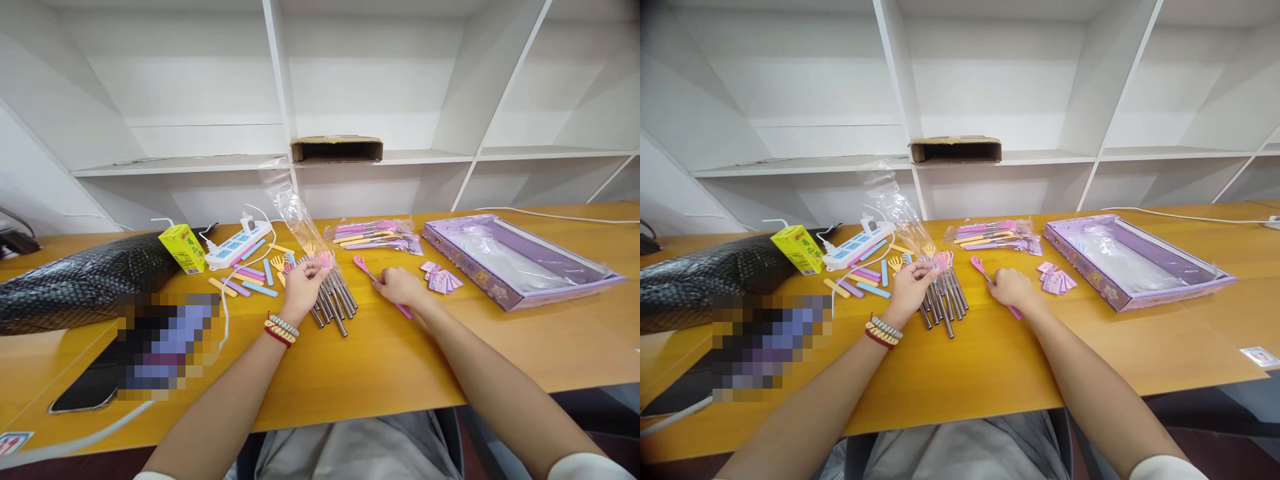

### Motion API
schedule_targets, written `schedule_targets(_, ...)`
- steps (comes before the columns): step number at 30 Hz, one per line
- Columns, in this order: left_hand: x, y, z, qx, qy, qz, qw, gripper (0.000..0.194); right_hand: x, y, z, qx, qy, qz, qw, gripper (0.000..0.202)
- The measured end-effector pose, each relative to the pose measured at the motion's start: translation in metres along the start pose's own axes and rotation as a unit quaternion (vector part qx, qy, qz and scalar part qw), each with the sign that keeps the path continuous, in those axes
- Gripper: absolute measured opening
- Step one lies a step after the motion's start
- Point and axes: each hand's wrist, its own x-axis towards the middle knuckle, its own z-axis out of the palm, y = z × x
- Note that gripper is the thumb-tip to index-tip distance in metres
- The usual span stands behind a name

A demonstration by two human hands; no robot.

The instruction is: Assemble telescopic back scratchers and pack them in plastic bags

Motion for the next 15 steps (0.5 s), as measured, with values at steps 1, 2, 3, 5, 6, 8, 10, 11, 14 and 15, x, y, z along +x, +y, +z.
schedule_targets(1,0.001,-0.001,-0.001,-0.01,0.009,-0.001,1.0,0.023,0.0,-0.001,0.002,0.017,0.011,-0.021,1.0,0.035)
schedule_targets(2,0.002,-0.002,-0.001,-0.019,0.018,-0.002,1.0,0.023,0.0,-0.002,0.004,0.037,0.023,-0.042,0.998,0.034)
schedule_targets(3,0.003,-0.004,-0.002,-0.028,0.027,-0.002,0.999,0.024,0.0,-0.004,0.006,0.059,0.039,-0.057,0.996,0.033)
schedule_targets(5,0.007,-0.01,-0.004,-0.045,0.045,0.0,0.998,0.025,-0.001,-0.007,0.009,0.096,0.074,-0.072,0.99,0.032)
schedule_targets(6,0.008,-0.012,-0.005,-0.056,0.055,0.001,0.997,0.026,-0.002,-0.009,0.011,0.112,0.089,-0.077,0.987,0.03)
schedule_targets(8,0.011,-0.015,-0.007,-0.087,0.077,0.004,0.993,0.028,-0.004,-0.013,0.012,0.145,0.116,-0.099,0.978,0.027)
schedule_targets(10,0.012,-0.014,-0.008,-0.126,0.096,-0.002,0.987,0.029,-0.006,-0.015,0.012,0.18,0.137,-0.132,0.965,0.024)
schedule_targets(11,0.013,-0.013,-0.008,-0.145,0.104,-0.009,0.984,0.029,-0.008,-0.016,0.012,0.195,0.148,-0.148,0.958,0.023)
schedule_targets(14,0.013,-0.007,-0.008,-0.192,0.127,-0.034,0.973,0.028,-0.01,-0.017,0.011,0.22,0.171,-0.184,0.943,0.022)
schedule_targets(15,0.013,-0.006,-0.008,-0.204,0.133,-0.039,0.969,0.028,-0.01,-0.017,0.011,0.221,0.171,-0.194,0.94,0.022)
